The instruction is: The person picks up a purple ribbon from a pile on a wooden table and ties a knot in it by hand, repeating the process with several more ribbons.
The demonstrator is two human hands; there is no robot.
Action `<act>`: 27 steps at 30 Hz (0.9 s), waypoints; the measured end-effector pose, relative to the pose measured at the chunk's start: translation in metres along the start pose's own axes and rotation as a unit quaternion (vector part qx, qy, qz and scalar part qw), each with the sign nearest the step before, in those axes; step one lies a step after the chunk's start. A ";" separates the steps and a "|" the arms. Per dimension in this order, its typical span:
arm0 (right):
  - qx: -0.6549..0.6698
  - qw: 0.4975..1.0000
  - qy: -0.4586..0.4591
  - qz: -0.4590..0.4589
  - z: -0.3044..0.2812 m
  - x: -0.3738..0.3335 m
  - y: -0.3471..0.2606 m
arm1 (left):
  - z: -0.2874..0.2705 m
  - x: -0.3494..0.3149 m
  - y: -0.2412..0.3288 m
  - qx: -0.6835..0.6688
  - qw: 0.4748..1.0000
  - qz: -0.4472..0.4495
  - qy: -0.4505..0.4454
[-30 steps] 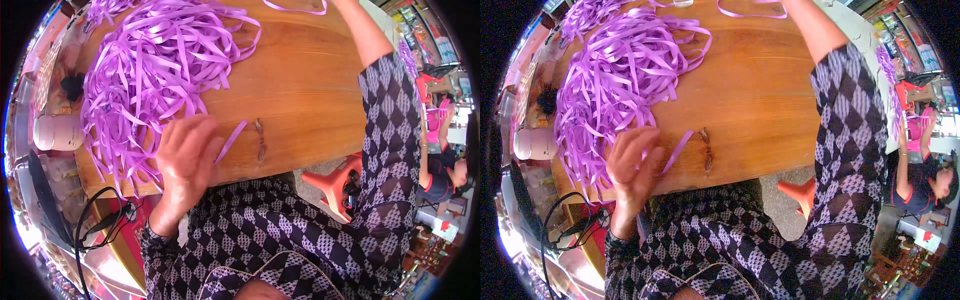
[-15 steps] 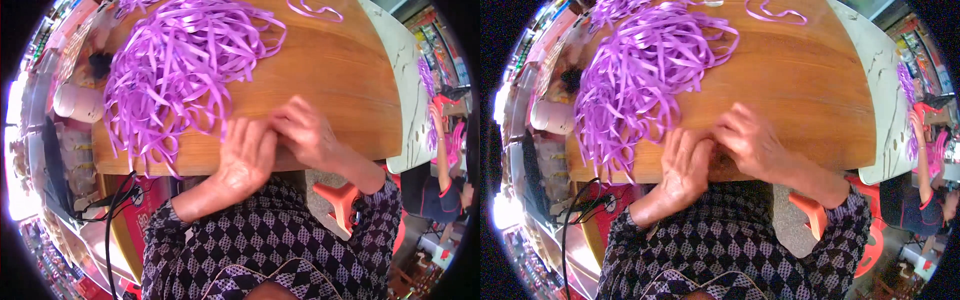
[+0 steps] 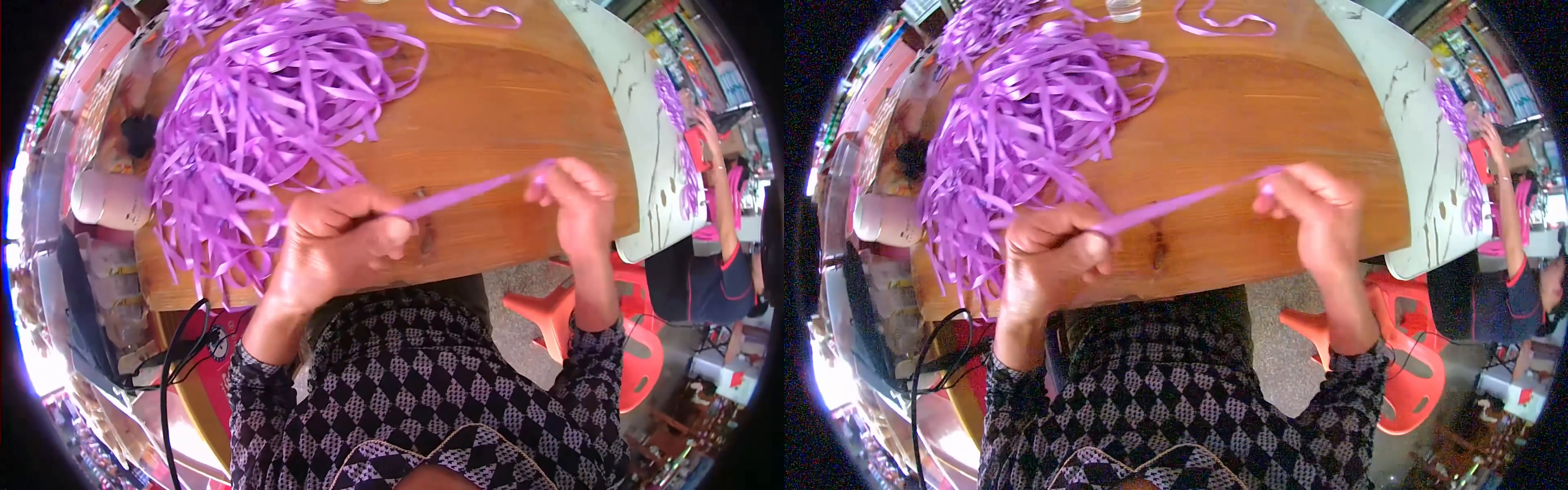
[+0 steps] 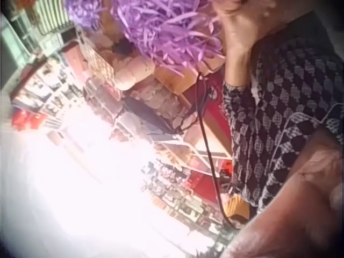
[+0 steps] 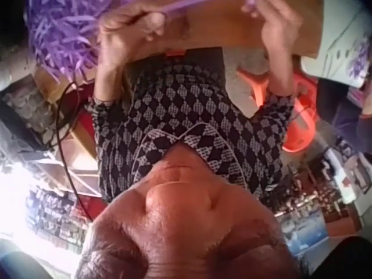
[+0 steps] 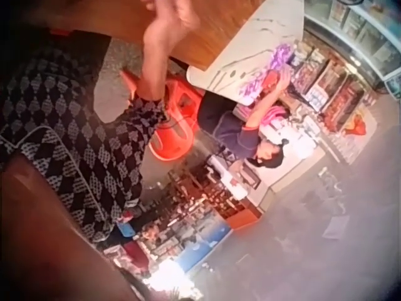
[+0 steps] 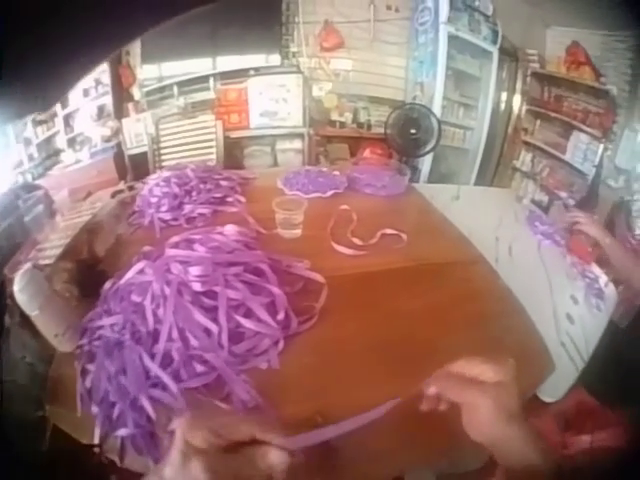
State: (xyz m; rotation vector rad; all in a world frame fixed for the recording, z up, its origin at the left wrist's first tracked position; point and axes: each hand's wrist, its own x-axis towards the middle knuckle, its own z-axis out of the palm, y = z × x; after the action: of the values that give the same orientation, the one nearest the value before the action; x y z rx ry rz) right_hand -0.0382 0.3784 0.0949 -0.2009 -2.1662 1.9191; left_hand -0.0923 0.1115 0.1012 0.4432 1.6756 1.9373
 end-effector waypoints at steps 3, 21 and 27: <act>-0.262 0.932 -0.071 -0.241 0.025 -0.011 0.017 | 0.004 0.011 -0.009 -0.239 0.968 0.027 -0.075; -0.201 0.916 -0.042 -0.346 0.069 -0.010 0.010 | 0.023 0.014 -0.012 -0.101 0.974 -0.153 -0.133; 0.091 0.995 -0.013 -0.045 0.093 -0.024 0.010 | 0.034 0.006 -0.010 0.020 0.993 -0.112 -0.030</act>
State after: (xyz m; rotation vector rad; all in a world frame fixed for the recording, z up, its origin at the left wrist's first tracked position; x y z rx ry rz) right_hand -0.0408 0.2843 0.0726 -0.0437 -1.9653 2.0627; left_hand -0.0755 0.1435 0.0969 0.3111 1.6532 1.7148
